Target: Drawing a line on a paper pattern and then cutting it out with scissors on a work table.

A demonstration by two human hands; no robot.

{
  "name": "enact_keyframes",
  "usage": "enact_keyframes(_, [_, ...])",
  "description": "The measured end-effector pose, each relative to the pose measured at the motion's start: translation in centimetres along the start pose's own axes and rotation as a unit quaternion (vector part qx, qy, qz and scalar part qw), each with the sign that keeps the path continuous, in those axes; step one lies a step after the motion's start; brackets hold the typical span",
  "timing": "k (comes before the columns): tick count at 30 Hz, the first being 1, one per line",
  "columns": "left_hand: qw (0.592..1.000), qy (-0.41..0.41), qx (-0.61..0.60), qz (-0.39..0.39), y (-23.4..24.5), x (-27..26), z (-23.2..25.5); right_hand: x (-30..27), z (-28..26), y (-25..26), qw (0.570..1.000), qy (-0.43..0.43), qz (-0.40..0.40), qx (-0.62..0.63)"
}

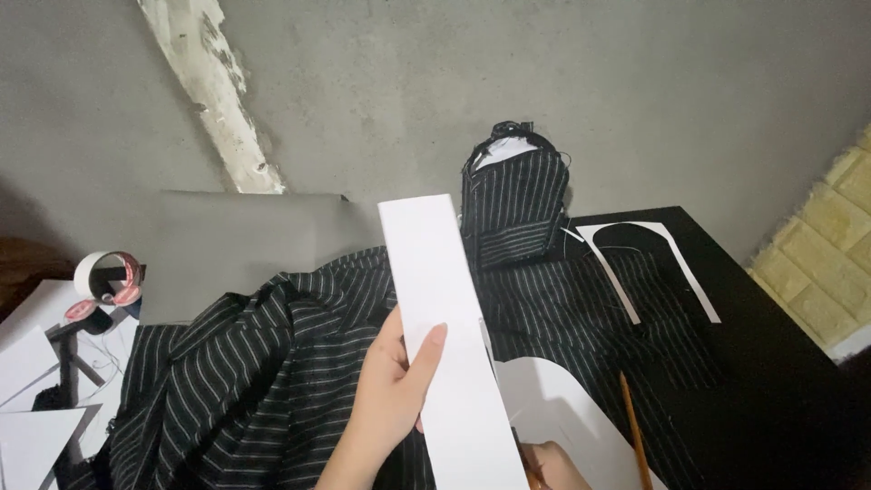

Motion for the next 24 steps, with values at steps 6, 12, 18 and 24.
enact_keyframes(6, [0.999, 0.009, 0.011, -0.040, -0.7, -0.2, -0.1, -1.6, -1.2, 0.2, 0.976, 0.134, 0.060, 0.158])
enact_keyframes(12, [0.999, 0.027, -0.005, -0.028, -1.0, -0.2, -0.4, -2.9, -4.5, 0.3, 0.980, -0.042, 0.098, 0.167])
enact_keyframes(18, [0.998, 0.030, -0.001, -0.047, -2.1, 0.0, -1.4, -3.1, -4.5, 0.8, 0.979, 0.018, 0.092, 0.179])
enact_keyframes(24, [0.998, 0.021, -0.001, -0.058, -1.8, 0.0, -1.0, -3.2, -4.3, 1.2, 0.974, 0.090, 0.081, 0.191])
Point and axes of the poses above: each hand's wrist, its own x-axis towards the middle knuckle, its own y-axis out of the back of the hand, z = x × y, the point moved 2 cm from there along x, towards the middle knuckle, and after that the axes turned 5 degrees about y, right-handed, at the moved point
